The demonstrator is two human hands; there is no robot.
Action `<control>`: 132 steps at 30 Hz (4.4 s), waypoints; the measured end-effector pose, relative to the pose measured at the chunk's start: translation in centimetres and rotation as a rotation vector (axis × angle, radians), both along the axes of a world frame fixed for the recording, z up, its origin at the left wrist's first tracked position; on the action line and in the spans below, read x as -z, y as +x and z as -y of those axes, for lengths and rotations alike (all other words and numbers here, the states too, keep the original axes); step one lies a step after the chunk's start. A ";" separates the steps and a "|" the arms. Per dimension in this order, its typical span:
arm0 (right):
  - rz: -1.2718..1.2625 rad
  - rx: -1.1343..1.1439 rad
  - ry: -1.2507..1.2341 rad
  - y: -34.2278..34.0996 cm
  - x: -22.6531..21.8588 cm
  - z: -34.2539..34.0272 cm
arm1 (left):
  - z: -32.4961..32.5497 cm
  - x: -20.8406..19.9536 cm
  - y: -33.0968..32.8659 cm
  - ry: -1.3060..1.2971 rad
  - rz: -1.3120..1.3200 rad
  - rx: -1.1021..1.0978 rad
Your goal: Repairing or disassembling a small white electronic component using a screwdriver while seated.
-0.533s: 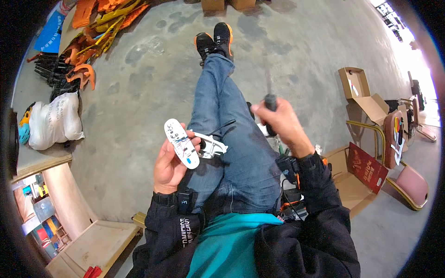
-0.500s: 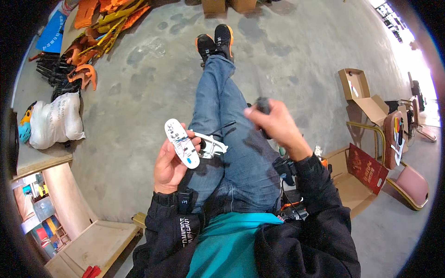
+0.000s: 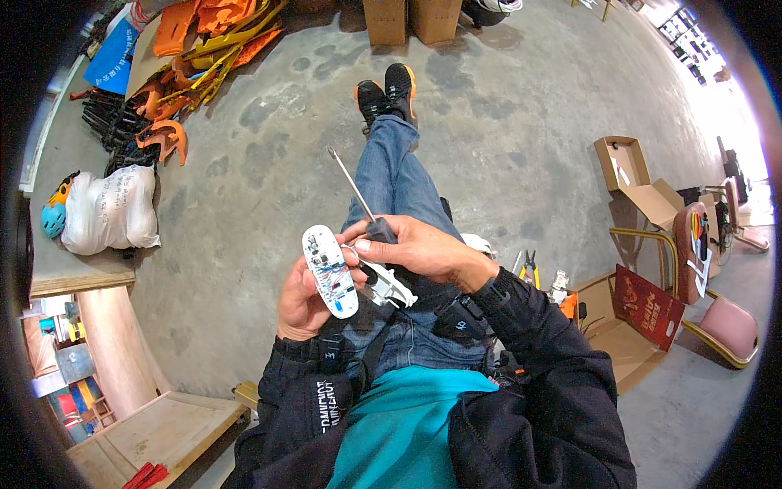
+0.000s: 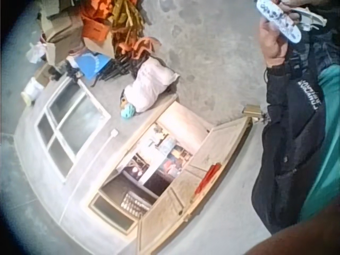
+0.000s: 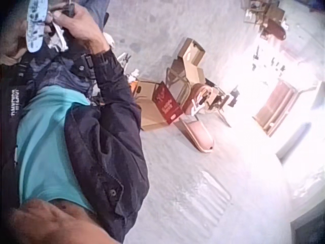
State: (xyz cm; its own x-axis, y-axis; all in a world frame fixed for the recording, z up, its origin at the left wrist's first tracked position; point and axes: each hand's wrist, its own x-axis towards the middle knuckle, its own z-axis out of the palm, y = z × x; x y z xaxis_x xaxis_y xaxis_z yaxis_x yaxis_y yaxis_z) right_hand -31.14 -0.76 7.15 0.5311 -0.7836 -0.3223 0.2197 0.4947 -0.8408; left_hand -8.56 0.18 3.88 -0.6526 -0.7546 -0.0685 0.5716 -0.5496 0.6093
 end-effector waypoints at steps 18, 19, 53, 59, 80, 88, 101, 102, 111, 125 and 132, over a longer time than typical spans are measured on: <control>-0.577 0.268 -0.488 1.4 -1.4 -1.1 | 0.7 0.1 -0.7 0.039 0.125 -0.071; -0.639 0.225 -0.459 1.4 -1.8 -1.1 | 0.7 0.1 -0.7 0.016 0.140 -0.076; -0.668 0.131 -0.724 0.6 1.2 -0.7 | 0.6 -0.3 -0.6 0.054 0.197 -0.013; -0.655 0.149 -0.693 0.8 1.0 -0.9 | 0.7 0.0 -0.2 0.032 0.220 0.018; -0.661 0.171 -0.811 0.9 1.9 -0.6 | 0.8 -0.5 -0.6 0.070 0.254 -0.008; -0.700 0.133 -0.829 0.6 1.7 -0.6 | 0.8 -0.1 -0.2 0.088 0.239 0.072; -0.815 0.064 -0.502 -3.7 -1.9 -1.7 | 0.3 0.0 0.6 0.097 0.191 -0.122; -0.808 0.058 -0.500 -4.1 -2.8 -1.9 | 0.4 -0.2 0.6 0.093 0.137 -0.132; -0.596 0.175 -0.293 -4.1 -4.3 -4.4 | 0.6 -0.8 0.5 0.023 0.060 -0.154; -0.654 0.172 -0.526 2.1 -3.1 -4.0 | -0.1 -3.1 -0.5 -0.016 0.114 -0.191; -0.738 0.251 -0.572 3.1 -2.7 -4.1 | -0.2 -2.8 -1.4 -0.052 0.149 -0.226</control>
